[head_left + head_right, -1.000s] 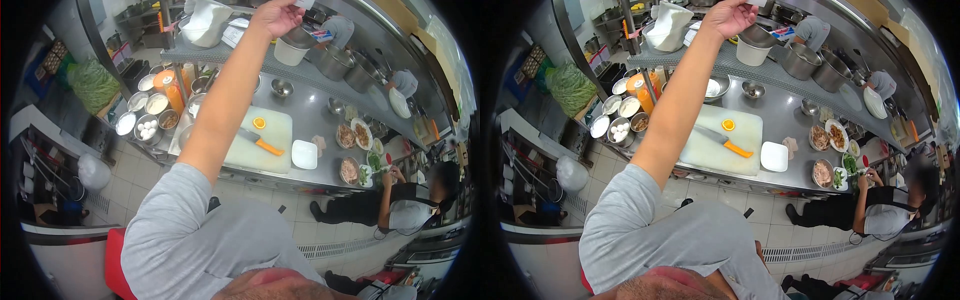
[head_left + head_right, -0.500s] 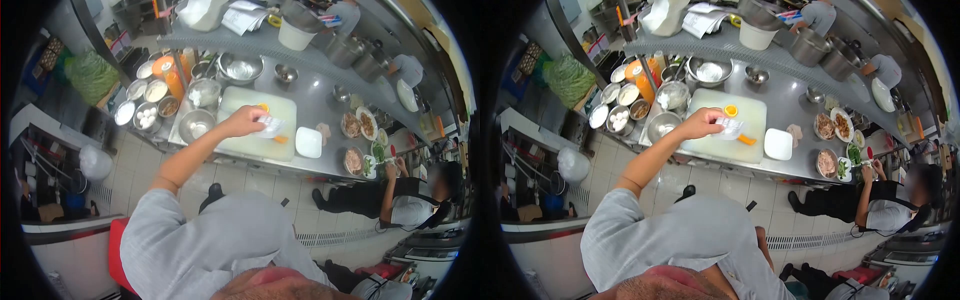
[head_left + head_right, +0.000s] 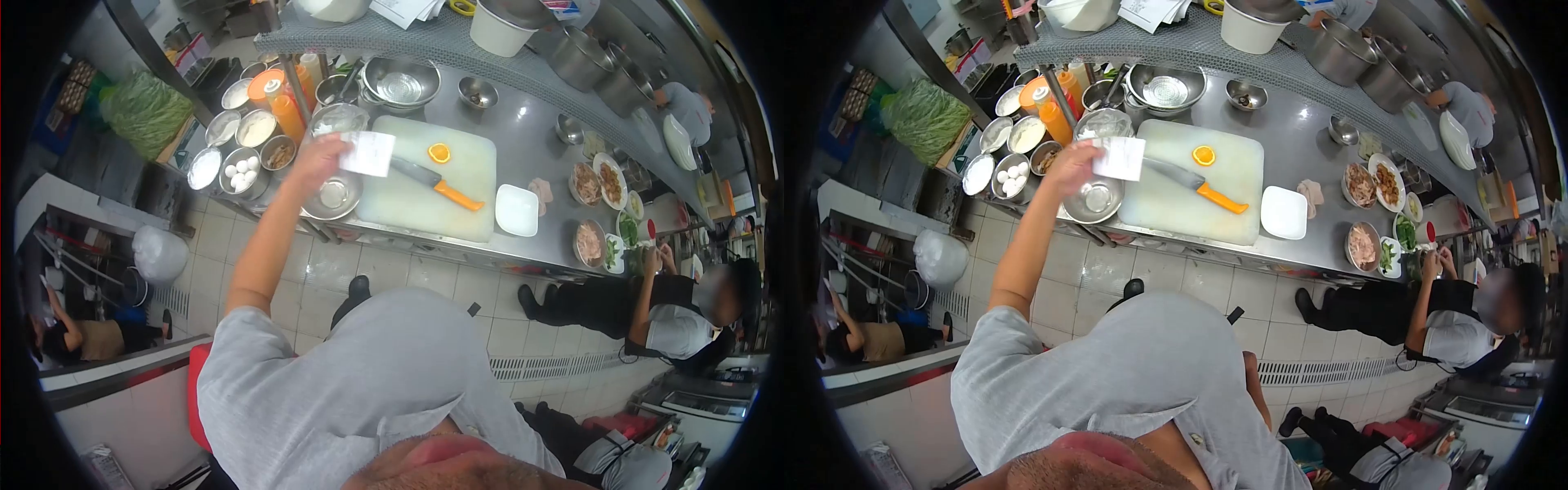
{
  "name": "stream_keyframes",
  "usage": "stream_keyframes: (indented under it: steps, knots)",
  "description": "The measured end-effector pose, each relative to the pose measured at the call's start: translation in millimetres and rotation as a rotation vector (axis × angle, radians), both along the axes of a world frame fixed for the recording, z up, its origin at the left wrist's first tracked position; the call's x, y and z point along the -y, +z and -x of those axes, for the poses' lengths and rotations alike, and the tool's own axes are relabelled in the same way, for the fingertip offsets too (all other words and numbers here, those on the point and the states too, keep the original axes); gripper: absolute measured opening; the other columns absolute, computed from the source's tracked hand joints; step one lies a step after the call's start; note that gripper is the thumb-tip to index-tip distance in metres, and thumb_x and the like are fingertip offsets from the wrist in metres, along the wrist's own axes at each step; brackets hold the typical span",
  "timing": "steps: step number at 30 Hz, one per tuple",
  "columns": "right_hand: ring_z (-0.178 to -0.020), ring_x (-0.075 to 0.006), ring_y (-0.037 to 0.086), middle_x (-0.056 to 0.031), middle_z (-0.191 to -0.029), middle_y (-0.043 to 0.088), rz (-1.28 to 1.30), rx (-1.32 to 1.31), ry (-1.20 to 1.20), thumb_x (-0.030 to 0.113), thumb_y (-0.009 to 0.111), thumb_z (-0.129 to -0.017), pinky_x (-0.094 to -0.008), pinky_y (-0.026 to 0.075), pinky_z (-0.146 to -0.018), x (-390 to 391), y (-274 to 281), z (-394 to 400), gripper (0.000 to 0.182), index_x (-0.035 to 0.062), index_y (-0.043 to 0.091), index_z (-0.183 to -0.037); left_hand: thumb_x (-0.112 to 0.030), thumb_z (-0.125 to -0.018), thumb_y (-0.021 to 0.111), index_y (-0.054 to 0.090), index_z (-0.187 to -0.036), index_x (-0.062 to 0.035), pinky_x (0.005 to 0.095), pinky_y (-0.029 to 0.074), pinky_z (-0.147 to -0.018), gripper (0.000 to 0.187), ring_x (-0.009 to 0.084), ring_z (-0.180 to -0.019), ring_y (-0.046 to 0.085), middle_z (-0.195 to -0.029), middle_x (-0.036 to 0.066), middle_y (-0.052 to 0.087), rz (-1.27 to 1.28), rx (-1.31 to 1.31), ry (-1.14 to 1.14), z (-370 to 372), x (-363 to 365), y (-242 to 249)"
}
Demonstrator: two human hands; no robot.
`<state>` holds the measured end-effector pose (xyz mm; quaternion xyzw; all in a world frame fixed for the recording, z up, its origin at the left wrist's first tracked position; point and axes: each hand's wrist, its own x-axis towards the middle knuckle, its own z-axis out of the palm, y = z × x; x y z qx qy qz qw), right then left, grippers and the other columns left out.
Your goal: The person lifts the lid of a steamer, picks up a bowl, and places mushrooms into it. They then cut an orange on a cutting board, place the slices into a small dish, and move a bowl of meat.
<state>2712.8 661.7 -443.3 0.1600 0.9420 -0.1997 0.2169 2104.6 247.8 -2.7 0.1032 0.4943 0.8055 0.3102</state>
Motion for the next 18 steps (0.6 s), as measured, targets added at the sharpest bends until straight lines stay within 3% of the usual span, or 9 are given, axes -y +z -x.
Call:
stream_keyframes:
  steps: [3, 6, 9, 12, 13, 14, 15, 17, 18]
  knots:
    - [-0.081, -0.0396, 0.069, -0.0205, -0.082, 0.07, -0.013, -0.016, 0.03, 0.038, 0.058, -0.082, -0.0502, 0.054, -0.067, 0, -13, -11, 0.036, 0.005, 0.072, -0.08, -0.011, -0.095, 0.058, 0.07, -0.109, -0.0001, 0.028, 0.052, -0.081, 0.021, 0.011, -0.091, 0.066, -0.098, 0.002, 0.072, 0.627, -0.515, 0.22, 68, 29, -10]
    - [-0.081, -0.0397, 0.069, -0.0205, -0.083, 0.07, -0.042, -0.023, 0.099, 0.038, 0.058, -0.083, -0.0504, 0.055, -0.067, -1, -46, -31, 0.037, 0.0048, 0.073, -0.081, -0.012, -0.095, 0.058, 0.072, -0.11, -0.003, 0.0281, 0.05, -0.079, 0.023, 0.0118, -0.085, 0.064, -0.09, 0.002, 0.069, 0.749, -0.783, 0.329, 114, 33, -2]
    - [-0.081, -0.0392, 0.07, -0.0198, -0.084, 0.071, -0.033, -0.04, 0.075, 0.038, 0.058, -0.083, -0.0498, 0.055, -0.068, 8, -23, -28, 0.035, 0.0058, 0.073, -0.081, -0.013, -0.093, 0.057, 0.074, -0.111, -0.0065, 0.0334, 0.052, -0.08, 0.026, 0.0215, -0.086, 0.067, -0.091, 0.011, 0.069, 1.008, -1.035, 0.236, 142, 18, 5]
    - [-0.081, -0.0379, 0.07, -0.0179, -0.085, 0.072, -0.086, -0.012, 0.117, 0.037, 0.059, -0.082, -0.0491, 0.055, -0.068, 18, -18, -30, 0.033, 0.0071, 0.073, -0.08, -0.016, -0.091, 0.058, 0.077, -0.104, -0.0114, 0.0417, 0.053, -0.082, 0.023, 0.0339, -0.093, 0.067, -0.098, 0.019, 0.068, 1.28, -1.509, 0.361, 163, -6, -13]
    - [-0.081, -0.0373, 0.07, -0.0171, -0.085, 0.072, -0.114, 0.005, 0.141, 0.036, 0.059, -0.082, -0.049, 0.055, -0.068, 21, -22, -34, 0.032, 0.0075, 0.073, -0.08, -0.021, -0.093, 0.054, 0.074, -0.098, 0.0005, 0.0498, 0.052, -0.086, 0.03, 0.0411, -0.098, 0.065, -0.109, 0.025, 0.065, 1.474, -1.505, 0.283, 173, -16, -22]
    - [-0.081, -0.0372, 0.07, -0.0167, -0.085, 0.072, 0.029, -0.081, -0.077, 0.038, 0.059, -0.083, -0.0495, 0.055, -0.069, 39, 43, -19, 0.033, 0.0081, 0.073, -0.08, -0.022, -0.092, 0.055, 0.072, -0.095, 0.0017, 0.0508, 0.052, -0.086, 0.03, 0.0403, -0.099, 0.065, -0.109, 0.025, 0.066, 1.515, -1.344, 0.32, 163, -29, -25]
    - [-0.081, -0.037, 0.07, -0.0163, -0.084, 0.072, 0.178, -0.199, -0.286, 0.04, 0.059, -0.085, -0.0501, 0.055, -0.069, 58, 111, -5, 0.035, 0.0088, 0.073, -0.08, -0.021, -0.093, 0.052, 0.071, -0.103, 0.0011, 0.052, 0.053, -0.086, 0.031, 0.0379, -0.101, 0.066, -0.109, 0.022, 0.066, 1.695, -1.463, 0.128, 156, -35, -24]
    - [-0.074, -0.0314, 0.071, -0.0147, -0.079, 0.073, -0.073, -0.007, 0.004, 0.039, 0.06, -0.09, -0.0466, 0.056, -0.063, 59, 118, 4, 0.036, 0.0063, 0.073, -0.082, -0.02, -0.093, 0.048, 0.07, -0.109, 0.0004, 0.0476, 0.051, -0.095, 0.034, 0.0358, -0.113, 0.065, -0.128, 0.022, 0.063, 1.832, -1.258, -0.291, 163, -44, -40]
    - [-0.071, -0.0288, 0.071, -0.0141, -0.077, 0.072, 0.044, 0.049, -0.21, 0.039, 0.061, -0.091, -0.0439, 0.056, -0.061, 64, 128, 7, 0.037, 0.0045, 0.073, -0.083, -0.021, -0.094, 0.046, 0.069, -0.114, -0.0001, 0.0461, 0.049, -0.098, 0.037, 0.0361, -0.115, 0.063, -0.13, 0.023, 0.062, 1.797, -1.288, -0.57, 173, -47, -46]
